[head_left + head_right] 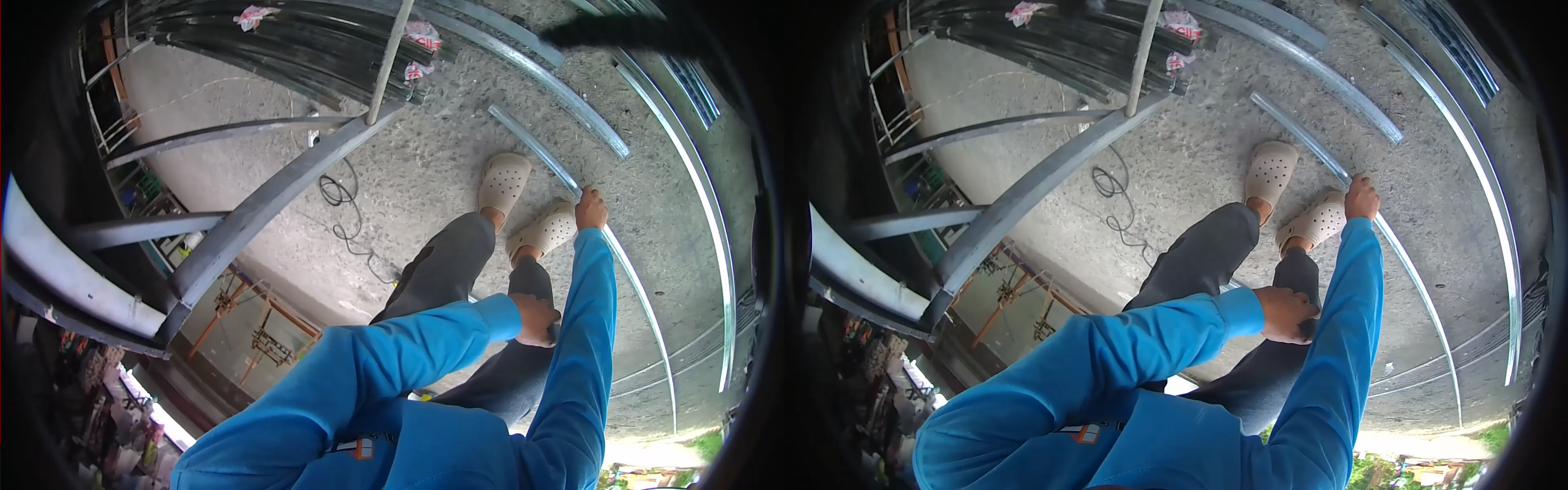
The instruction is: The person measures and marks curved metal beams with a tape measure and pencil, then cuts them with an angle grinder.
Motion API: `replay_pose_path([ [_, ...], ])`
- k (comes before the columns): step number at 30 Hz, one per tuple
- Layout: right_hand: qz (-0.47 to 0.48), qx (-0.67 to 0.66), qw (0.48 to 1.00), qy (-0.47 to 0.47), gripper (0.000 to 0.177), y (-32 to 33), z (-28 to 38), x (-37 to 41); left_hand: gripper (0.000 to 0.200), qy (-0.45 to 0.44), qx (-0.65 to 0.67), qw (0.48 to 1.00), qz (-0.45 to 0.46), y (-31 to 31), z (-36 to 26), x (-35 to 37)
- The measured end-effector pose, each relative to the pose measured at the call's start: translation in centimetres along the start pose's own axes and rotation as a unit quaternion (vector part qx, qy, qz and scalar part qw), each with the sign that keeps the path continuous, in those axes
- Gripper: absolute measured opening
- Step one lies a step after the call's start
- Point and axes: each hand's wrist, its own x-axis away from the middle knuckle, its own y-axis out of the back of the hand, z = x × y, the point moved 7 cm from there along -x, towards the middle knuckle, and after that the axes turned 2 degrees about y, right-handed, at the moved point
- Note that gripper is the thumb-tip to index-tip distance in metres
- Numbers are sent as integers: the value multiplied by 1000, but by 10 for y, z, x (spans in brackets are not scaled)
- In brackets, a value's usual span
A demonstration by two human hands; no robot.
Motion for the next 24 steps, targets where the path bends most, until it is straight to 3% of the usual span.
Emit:
replay_pose_path([
  [3,55,-23,997,42,28,52,15,58,63,11,12,998,61,-22,11,-5],
  [5,101,-18,994,46,34,83,24,109,62,-43,83,993,70,-45,21,-13],
  [7,133,18,988,71,38,116,32,162,61,-28,136,990,-16,-68,40,-9],
  [9,155,46,983,85,37,142,34,206,58,-52,105,976,-184,-73,47,48],
  [10,165,61,980,90,37,156,35,225,55,-94,220,945,-225,-74,53,81],
  [11,174,76,977,97,38,170,35,242,52,-137,330,896,-262,-77,63,118],
  [13,178,101,974,101,40,188,26,266,45,-148,650,691,-280,-94,95,208],
  [15,179,118,972,95,46,202,9,284,36,-155,667,544,-485,-143,154,297],
  [16,169,129,971,107,46,215,0,296,32,-75,625,477,-613,-195,192,328],
  [17,170,125,972,101,47,226,-9,306,30,6,603,427,-673,-254,223,348],
  [18,173,120,973,94,49,238,-15,316,27,70,553,414,-720,-316,248,360],
  [20,153,120,976,95,49,264,-18,346,31,212,502,494,-678,-453,315,333],
  [22,143,102,980,90,47,285,-36,384,35,239,663,485,-518,-538,303,320],
  [24,108,112,985,78,44,311,-38,424,36,272,737,513,-347,-601,292,292],
])
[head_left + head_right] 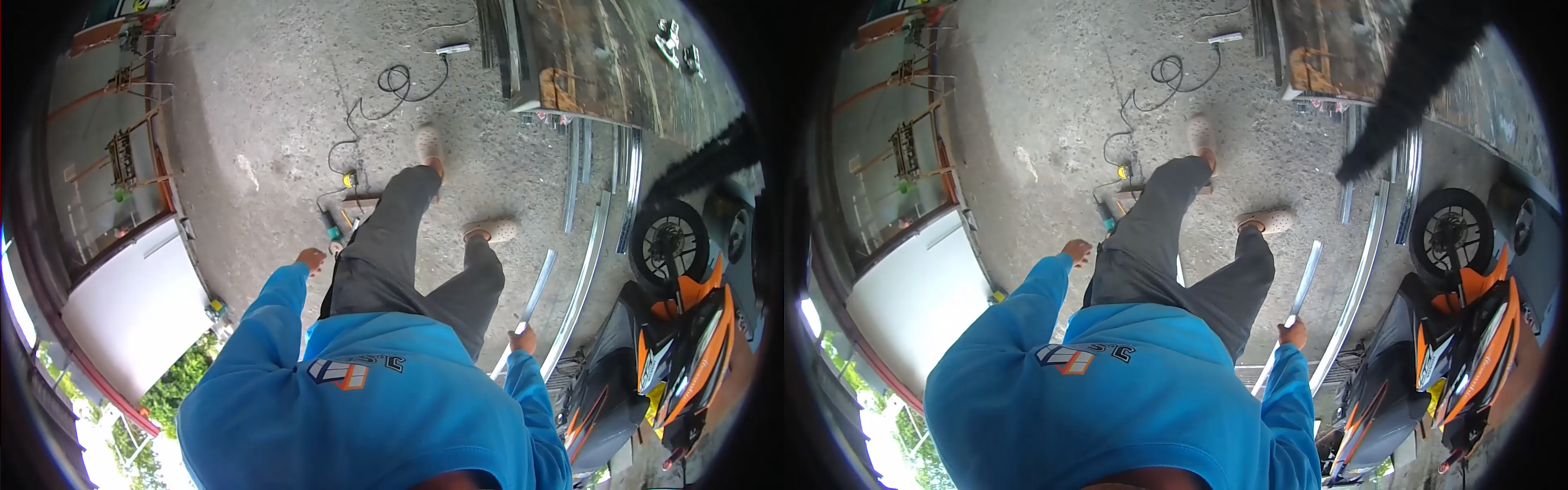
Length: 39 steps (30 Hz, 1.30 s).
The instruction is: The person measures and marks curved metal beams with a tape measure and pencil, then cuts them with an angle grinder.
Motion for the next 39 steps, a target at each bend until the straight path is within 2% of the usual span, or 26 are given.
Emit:
replay_pose_path([
  [1,-2,9,1000,-9,44,5,0,21,27,16,-91,995,21,-2,15,-2],
  [2,-12,29,1000,-2,44,16,8,46,27,-146,-290,938,118,-11,37,-32],
  [3,-26,47,999,-8,48,27,15,70,27,-183,-288,931,132,-18,48,-51],
  [4,-40,64,997,-10,49,21,4,84,29,-139,-205,954,168,-7,40,-43],
  [6,32,84,993,-79,47,29,19,121,32,-79,-63,972,213,18,22,-46],
  [7,21,39,995,-85,50,49,49,153,33,-97,-9,968,233,33,11,-62],
  [8,32,-70,993,-90,50,-2,5,157,34,-124,52,958,252,53,-6,-76],
  [9,66,-12,990,-128,53,1,11,168,35,-147,100,952,248,86,-31,-85],
  [10,-4,68,993,-95,57,3,36,173,35,-140,132,964,184,122,-57,-102],
  [11,-11,100,985,-137,62,-4,42,175,36,-125,163,971,119,162,-67,-109],
  [12,72,66,980,-175,62,27,104,186,36,-140,199,965,99,197,-85,-121],
  [13,-24,84,980,-179,63,40,133,182,36,-157,233,957,79,239,-104,-132],
  [14,-13,80,985,-152,63,53,171,172,36,-170,235,955,65,275,-122,-132],
  [16,-3,85,989,-124,64,84,242,157,40,-196,354,913,43,344,-154,-120],
  [19,-39,100,990,-93,60,108,336,127,44,-242,351,904,31,411,-187,-91],
  [21,13,53,997,-60,39,104,385,94,46,-250,327,910,47,435,-207,-63],
  [23,3,23,1000,-13,40,127,471,90,36,-311,284,905,59,449,-232,-48],
  [26,0,62,998,9,34,106,536,46,39,-378,141,913,67,473,-285,-10],
  [27,50,47,998,15,37,96,555,30,40,-412,72,906,71,480,-302,-2],
  [28,51,32,998,18,33,76,556,-1,41,-467,-1,883,57,487,-324,-2],
  [30,48,19,998,29,29,56,575,-35,40,-499,-36,863,69,515,-369,27],
  [32,75,16,997,-11,32,57,614,-56,40,-530,-68,842,76,549,-414,72],
  [35,91,69,993,19,38,95,693,-51,43,-551,-93,827,72,611,-479,113],
  [36,-39,-19,995,94,42,117,727,-38,45,-549,-140,823,52,627,-492,118],
  [38,-118,-79,985,101,56,148,775,-62,48,-584,-250,772,11,660,-548,140],
  [39,-50,-33,996,58,49,147,771,-76,48,-569,-303,764,33,678,-554,148],
])
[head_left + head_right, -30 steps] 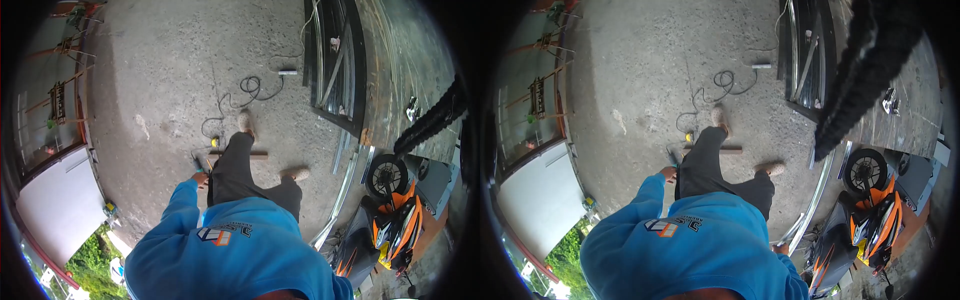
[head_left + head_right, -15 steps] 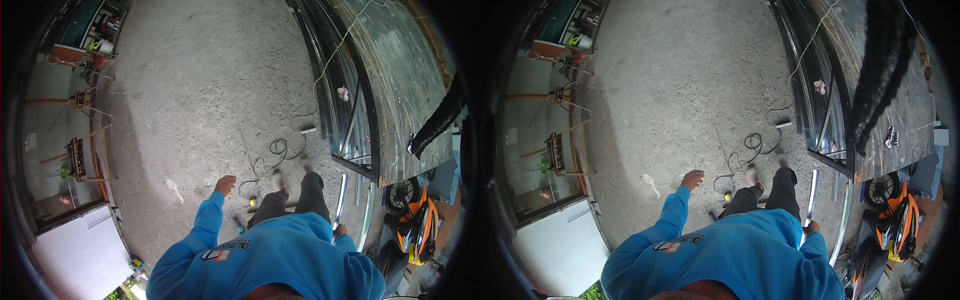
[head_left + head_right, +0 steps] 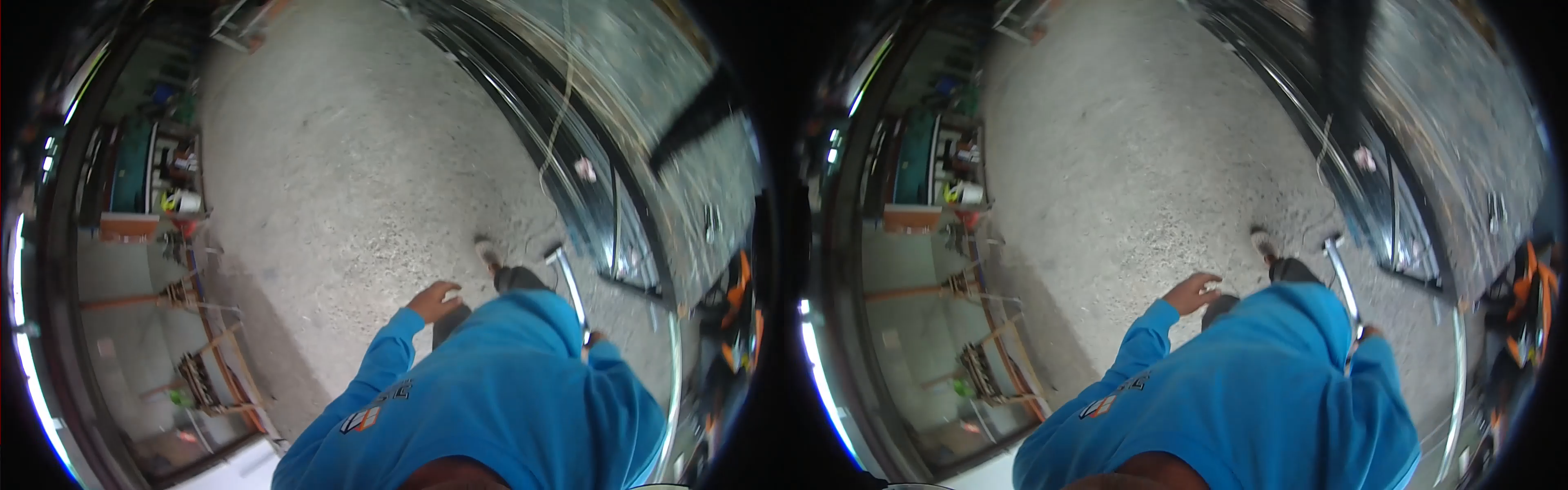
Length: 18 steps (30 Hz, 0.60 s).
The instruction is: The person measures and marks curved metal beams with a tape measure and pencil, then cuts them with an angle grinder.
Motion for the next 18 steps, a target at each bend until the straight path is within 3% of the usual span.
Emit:
replay_pose_path([
  [1,73,50,995,-36,42,-1,-3,-12,48,-42,25,999,21,16,-16,-7],
  [2,105,-30,985,-136,25,63,60,15,47,-103,50,993,39,29,-40,-28],
  [3,67,-5,992,-108,28,90,92,11,46,-132,47,988,66,41,-52,-43],
  [6,-30,-73,981,-178,35,134,154,8,40,-200,46,970,128,80,-102,-64],
  [9,-97,-137,972,-164,39,140,234,4,38,-268,18,949,167,127,-147,-60],
  [10,-124,-131,969,-168,40,137,261,3,38,-279,4,942,186,140,-147,-70],
  [12,-173,-153,960,-158,38,120,316,7,39,-412,-131,882,189,162,-142,-65],
  [16,-182,-207,937,-215,35,117,428,56,54,-471,-230,811,258,190,-110,-63],
  [18,-187,-227,926,-237,42,97,464,66,62,-523,-267,757,286,175,-94,-66],
])
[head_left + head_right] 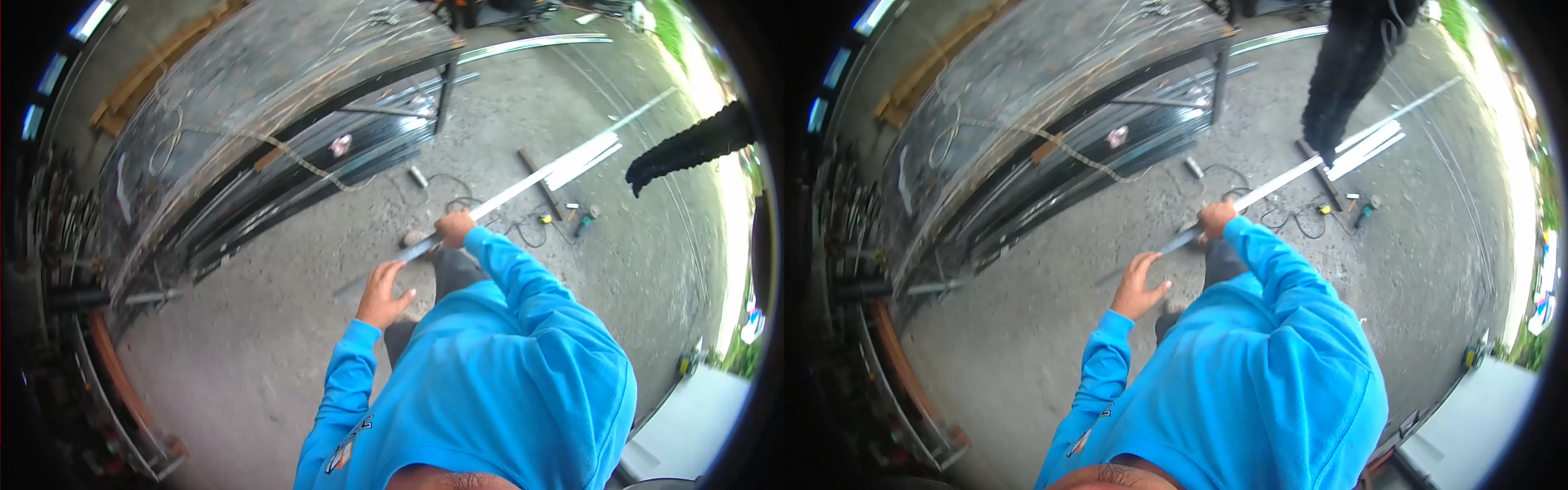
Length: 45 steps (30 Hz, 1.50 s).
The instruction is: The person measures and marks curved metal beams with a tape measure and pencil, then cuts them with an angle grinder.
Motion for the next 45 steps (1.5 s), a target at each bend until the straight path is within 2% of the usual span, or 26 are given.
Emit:
replay_pose_path([
  [2,12,-11,1000,6,37,-12,13,39,81,-36,-114,992,35,-43,14,-8],
  [5,4,-33,999,2,30,-30,16,86,83,77,-226,963,126,-103,21,-27],
  [7,-9,-41,999,-8,28,-34,14,115,76,133,-204,944,224,-130,20,-26],
  [10,-14,-89,996,-19,33,-57,7,146,64,140,-193,915,325,-172,28,-11],
  [12,-104,-111,988,-2,40,-78,5,151,66,136,-178,934,277,-187,34,3],
  [14,-248,-264,931,-30,47,-66,-21,180,67,152,-190,927,285,-190,34,13],
  [16,-339,-335,864,-164,54,-65,-64,212,68,160,-207,917,301,-192,42,38],
  [19,-415,-429,726,-341,58,-103,-136,246,70,111,-142,959,218,-193,28,53],
  [21,-465,-500,601,-415,62,-144,-188,253,72,133,-86,956,246,-176,21,89],
  [22,-462,-505,601,-413,62,-158,-207,244,62,132,-77,959,237,-166,29,109],
  [24,-517,-532,420,-523,67,-203,-244,258,46,143,-25,963,229,-135,42,161],
  [26,-462,-728,269,-430,68,-203,-251,260,44,223,-54,942,244,-86,62,223],
  [27,-458,-763,244,-386,66,-207,-261,255,43,239,-44,957,161,-56,123,278],
  [28,-451,-796,218,-341,63,-214,-268,248,42,309,-78,923,214,-21,112,311],
  [30,-455,-801,204,-332,56,-209,-266,250,35,345,-98,918,171,53,125,385],
  [31,-442,-806,207,-336,56,-210,-262,244,35,366,-175,900,161,91,106,404],
  [34,-440,-837,175,-275,46,-209,-236,215,42,468,-312,818,117,205,147,503],
  [36,-403,-850,119,-317,43,-214,-196,185,47,509,-322,791,107,247,176,538],
  [37,-406,-822,182,-356,39,-218,-172,183,52,537,-337,762,133,265,189,549],
  [38,-416,-826,170,-339,38,-222,-146,175,56,563,-350,732,158,281,203,555],
  [39,-417,-842,165,-300,36,-219,-118,173,68,582,-345,683,274,282,223,547],
  [41,-376,-849,179,-326,33,-222,-63,163,83,598,-359,596,398,261,261,491],
  [42,-355,-854,207,-318,29,-226,-34,153,82,546,-342,651,401,236,274,436],
  [43,-345,-868,194,-298,31,-238,-3,139,74,468,-316,751,341,199,279,365],
  [44,-337,-853,220,-331,31,-234,33,140,65,392,-221,865,224,153,265,287],
  [45,-303,-868,245,-308,32,-227,70,138,59,342,-143,917,145,102,248,213],
])
